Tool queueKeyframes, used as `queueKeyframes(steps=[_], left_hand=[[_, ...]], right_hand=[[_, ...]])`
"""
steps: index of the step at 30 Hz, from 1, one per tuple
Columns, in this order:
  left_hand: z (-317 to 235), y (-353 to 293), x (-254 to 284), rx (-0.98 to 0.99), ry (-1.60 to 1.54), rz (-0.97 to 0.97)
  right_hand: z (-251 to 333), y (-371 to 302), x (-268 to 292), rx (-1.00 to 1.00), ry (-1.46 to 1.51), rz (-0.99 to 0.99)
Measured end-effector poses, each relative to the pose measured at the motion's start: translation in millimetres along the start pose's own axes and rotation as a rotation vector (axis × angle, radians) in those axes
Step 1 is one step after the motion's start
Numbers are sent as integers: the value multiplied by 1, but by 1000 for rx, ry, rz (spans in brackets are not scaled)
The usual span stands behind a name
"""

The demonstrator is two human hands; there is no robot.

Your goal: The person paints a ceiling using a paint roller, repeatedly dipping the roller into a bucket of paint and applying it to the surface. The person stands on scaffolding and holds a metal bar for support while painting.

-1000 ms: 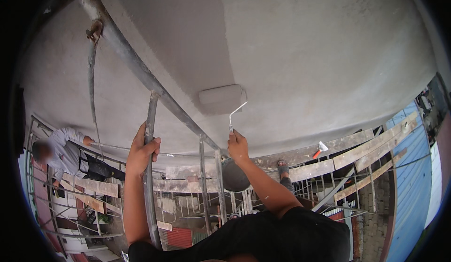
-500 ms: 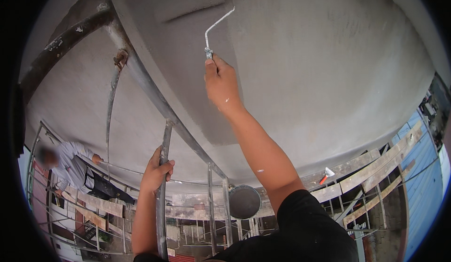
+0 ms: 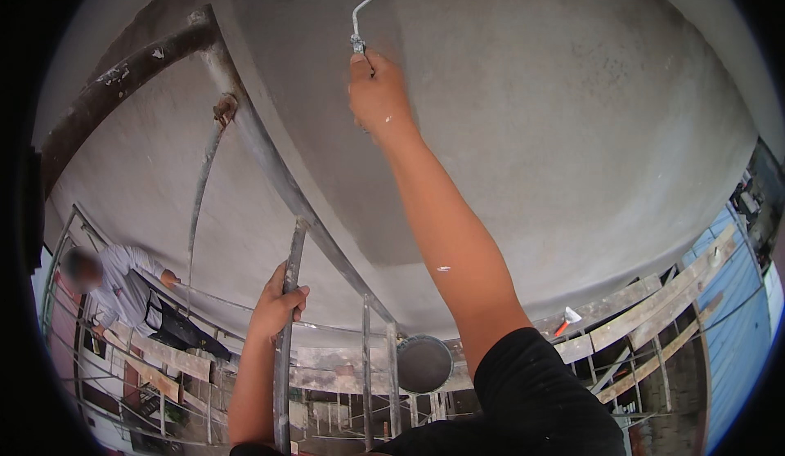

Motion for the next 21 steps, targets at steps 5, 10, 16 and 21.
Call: queueKeyframes(steps=[5, 10, 16, 21], left_hand=[[-3, 2, -5, 13, -2, 6], [-5, 0, -5, 24, -10, -7], [-5, 0, -8, 16, 57, -71], [-10, -1, -9, 33, 87, -62]], right_hand=[[-127, -81, 52, -154, -4, 7], [-248, -165, 90, -235, -62, -81], [-319, -244, 131, -458, -227, -126], [-422, -297, 163, -357, -428, -163]])
Point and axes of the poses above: each hand's wrist, its own y-axis towards the middle knuckle, its own x-axis out of the back of the hand, z = x × y, the point moved 4 cm from there along y, towards the middle knuckle, and after that the axes turned 7 degrees about -z, right-handed, at the moved point
